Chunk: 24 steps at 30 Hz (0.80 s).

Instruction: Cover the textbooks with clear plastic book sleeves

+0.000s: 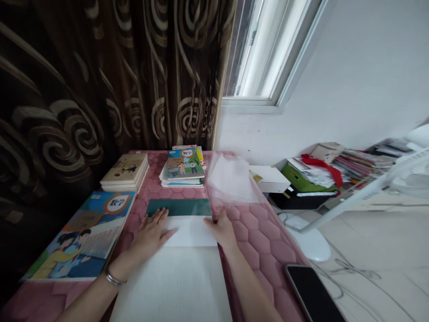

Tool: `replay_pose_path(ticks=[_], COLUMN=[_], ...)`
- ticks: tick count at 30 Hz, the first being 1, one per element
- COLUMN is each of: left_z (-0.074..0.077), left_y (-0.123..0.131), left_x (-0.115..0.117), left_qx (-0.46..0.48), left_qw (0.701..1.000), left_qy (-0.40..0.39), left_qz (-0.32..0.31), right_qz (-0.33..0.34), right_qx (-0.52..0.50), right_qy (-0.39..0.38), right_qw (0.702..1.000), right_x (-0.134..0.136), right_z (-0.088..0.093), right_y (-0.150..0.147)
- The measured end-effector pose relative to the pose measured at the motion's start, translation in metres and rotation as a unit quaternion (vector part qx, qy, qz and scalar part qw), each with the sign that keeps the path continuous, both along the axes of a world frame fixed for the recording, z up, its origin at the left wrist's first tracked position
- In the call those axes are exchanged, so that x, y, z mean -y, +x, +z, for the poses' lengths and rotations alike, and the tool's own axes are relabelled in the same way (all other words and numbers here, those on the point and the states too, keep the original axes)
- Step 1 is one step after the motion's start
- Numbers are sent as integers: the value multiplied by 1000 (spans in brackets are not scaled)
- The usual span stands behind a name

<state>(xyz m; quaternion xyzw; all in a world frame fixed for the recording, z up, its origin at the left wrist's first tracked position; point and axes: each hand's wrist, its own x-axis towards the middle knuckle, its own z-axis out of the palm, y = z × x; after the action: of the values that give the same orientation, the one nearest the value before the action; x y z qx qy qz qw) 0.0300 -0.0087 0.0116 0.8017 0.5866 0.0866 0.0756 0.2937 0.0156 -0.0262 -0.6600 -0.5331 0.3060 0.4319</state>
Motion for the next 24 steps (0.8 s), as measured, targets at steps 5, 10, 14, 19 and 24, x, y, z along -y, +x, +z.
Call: replay_pose_path(ticks=[5,10,14,19,24], left_z=[-6,-5,1,6,-6], left_y=[2,1,1,11,16], left_x=[2,-1,-5,-24,-42], left_qx=[10,-13,-46,-72,-62], left_qw=[999,999,999,994,995], left_qy=[-28,-38,15,85,77], left_qz=[12,6,-10,-7,-4], right_qz=[64,60,43,49,51], right_qx=[175,315,437,495,498], right_qy=[22,-16,-31,-37,-50], right_qw=[982,947,898,867,864], right_x=[6,12,21,26,24], right_z=[5,16,33,42,39], right_y=[-6,-16,-26,-35,-35])
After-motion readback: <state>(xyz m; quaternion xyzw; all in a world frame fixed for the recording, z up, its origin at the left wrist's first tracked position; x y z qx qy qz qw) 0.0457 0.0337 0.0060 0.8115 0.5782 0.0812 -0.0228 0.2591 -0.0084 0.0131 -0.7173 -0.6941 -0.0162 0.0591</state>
